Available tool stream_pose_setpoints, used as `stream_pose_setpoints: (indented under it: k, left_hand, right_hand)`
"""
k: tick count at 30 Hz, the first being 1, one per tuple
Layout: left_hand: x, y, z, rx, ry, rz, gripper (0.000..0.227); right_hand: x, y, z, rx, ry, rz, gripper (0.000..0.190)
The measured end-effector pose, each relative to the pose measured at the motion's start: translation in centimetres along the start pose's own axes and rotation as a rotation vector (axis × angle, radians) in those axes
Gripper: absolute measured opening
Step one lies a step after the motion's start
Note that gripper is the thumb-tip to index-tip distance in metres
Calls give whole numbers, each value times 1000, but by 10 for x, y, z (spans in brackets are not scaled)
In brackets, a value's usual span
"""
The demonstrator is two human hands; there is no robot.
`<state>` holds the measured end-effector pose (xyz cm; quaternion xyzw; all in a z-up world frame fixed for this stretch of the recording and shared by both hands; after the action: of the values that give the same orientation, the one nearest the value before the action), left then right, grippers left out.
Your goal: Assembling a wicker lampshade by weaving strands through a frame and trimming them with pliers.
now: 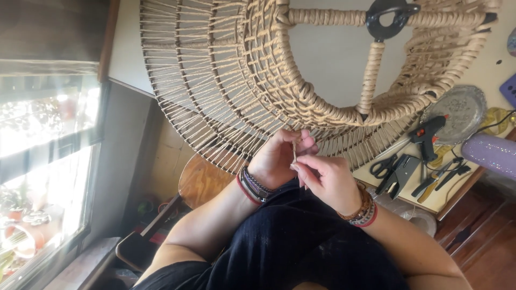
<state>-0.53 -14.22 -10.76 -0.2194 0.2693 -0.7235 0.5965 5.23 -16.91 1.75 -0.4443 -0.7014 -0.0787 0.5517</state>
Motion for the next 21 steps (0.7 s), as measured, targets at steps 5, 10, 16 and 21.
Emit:
stream_pose_setpoints:
  k: [5, 10, 16, 21]
  left_hand:
    - [-4, -4, 7, 31, -86, -19, 15]
    - [-7, -6, 7, 142, -113, 15, 18]
    - [-12, -4, 6, 261, -53, 12, 24]
    - [-6, 4, -1, 255, -134, 42, 21]
  right_hand:
    - [-1, 3, -2, 8, -6, -14, 13]
    - [-6, 5, -2, 15, -44, -20, 13]
    - [0, 7, 0, 37, -84, -85, 13]
    - [1, 9, -1, 54, -89, -82, 13]
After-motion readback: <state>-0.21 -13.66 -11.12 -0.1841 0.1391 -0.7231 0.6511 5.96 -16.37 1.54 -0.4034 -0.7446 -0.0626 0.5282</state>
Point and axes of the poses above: each hand's wrist, its own y-axis towards the middle knuckle, its own z-axis out of the palm, x = y × z, the point moved 10 cm from there along y, towards the middle knuckle, and after that the axes turned 13 degrees about z, right-handed, at the moved point
